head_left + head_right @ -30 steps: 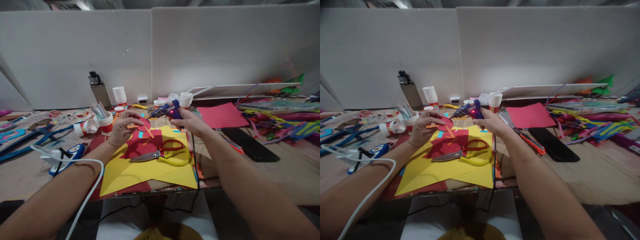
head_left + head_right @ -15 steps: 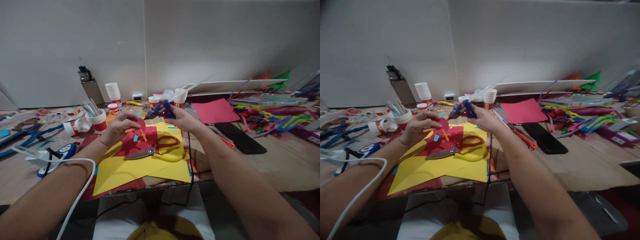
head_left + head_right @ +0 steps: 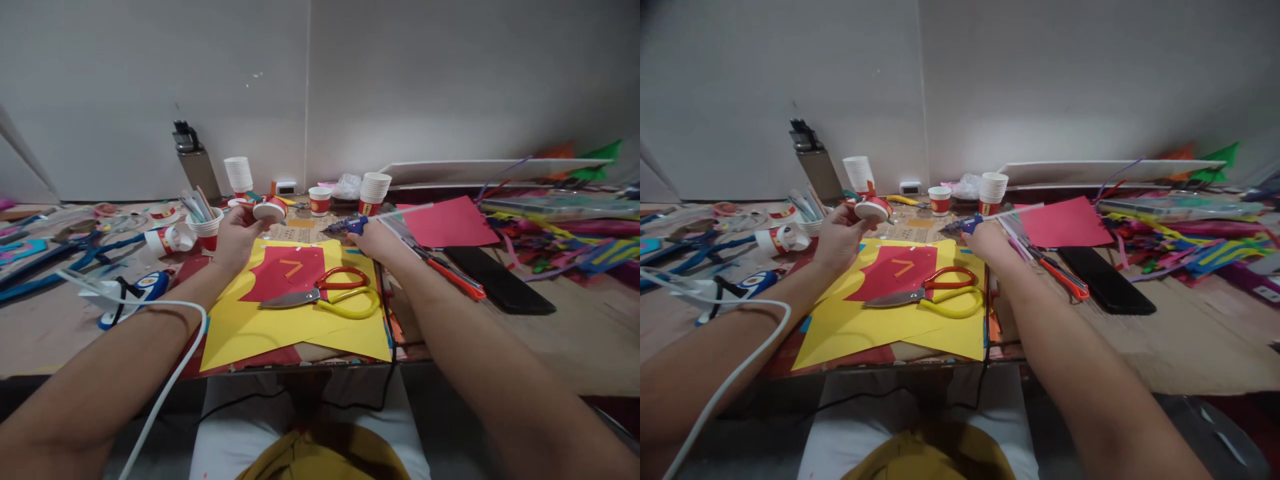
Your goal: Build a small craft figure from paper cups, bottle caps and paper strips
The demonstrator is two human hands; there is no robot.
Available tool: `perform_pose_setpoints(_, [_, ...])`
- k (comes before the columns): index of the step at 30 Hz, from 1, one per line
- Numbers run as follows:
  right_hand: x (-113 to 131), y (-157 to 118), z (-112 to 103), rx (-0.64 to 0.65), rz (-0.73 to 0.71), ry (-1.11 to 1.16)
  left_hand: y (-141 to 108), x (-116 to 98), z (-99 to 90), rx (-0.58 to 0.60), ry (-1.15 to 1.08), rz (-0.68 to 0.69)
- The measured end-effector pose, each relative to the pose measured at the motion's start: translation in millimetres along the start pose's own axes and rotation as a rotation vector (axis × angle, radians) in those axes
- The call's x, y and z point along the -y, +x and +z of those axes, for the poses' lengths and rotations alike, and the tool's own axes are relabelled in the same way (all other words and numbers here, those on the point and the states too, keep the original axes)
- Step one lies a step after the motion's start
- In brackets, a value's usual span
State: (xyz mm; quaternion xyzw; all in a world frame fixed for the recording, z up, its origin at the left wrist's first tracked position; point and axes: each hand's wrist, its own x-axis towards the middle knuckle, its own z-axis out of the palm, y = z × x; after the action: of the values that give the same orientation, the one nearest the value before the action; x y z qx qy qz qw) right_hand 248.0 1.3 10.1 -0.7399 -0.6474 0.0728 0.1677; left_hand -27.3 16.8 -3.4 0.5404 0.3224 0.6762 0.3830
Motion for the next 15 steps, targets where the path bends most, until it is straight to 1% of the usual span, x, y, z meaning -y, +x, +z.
perform_pose_setpoints(1, [1.4, -2.6, -2.1, -0.027, -0.002, -0.088, 0.8, 0.9, 0.1, -0.018, -0.018, -0.013])
perform_pose_setpoints(3, [6.4, -10.0, -6.5, -0.104, -0.020, -0.189, 1.4, 0.3, 1.2, -0.006, -0.033, -0.044])
perform_pose_setpoints(4, [10.4, -14.4, -8.1, -0.168, -0.064, -0.204, 1.1, -0.9, 2.1, 0.006, -0.039, -0.059])
perform_pose_setpoints(6, [21.6, -23.6, -8.7, -0.258, -0.225, -0.156, 0.2, -4.0, 4.1, 0.023, -0.052, -0.085])
perform_pose_setpoints(7, [28.7, -27.9, -7.5, -0.246, -0.325, -0.098, -0.2, -5.2, 4.9, 0.018, -0.057, -0.094])
perform_pose_setpoints(8, [36.5, -31.6, -5.4, -0.187, -0.405, -0.020, -0.2, -6.1, 5.3, 0.006, -0.062, -0.102])
perform_pose_setpoints(9, [44.7, -34.6, -2.5, -0.100, -0.467, 0.058, 0.1, -6.4, 5.5, -0.007, -0.068, -0.109])
perform_pose_setpoints(11, [61.1, -37.5, 5.1, 0.039, -0.527, 0.158, 1.8, -5.8, 4.7, -0.036, -0.095, -0.120])
perform_pose_setpoints(13, [76.0, -36.2, 13.2, 0.130, -0.532, 0.123, 4.3, -4.0, 2.9, -0.063, -0.140, -0.131])
perform_pose_setpoints(15, [88.3, -31.2, 20.5, 0.186, -0.551, -0.015, 6.8, -2.2, 0.9, -0.076, -0.181, -0.138])
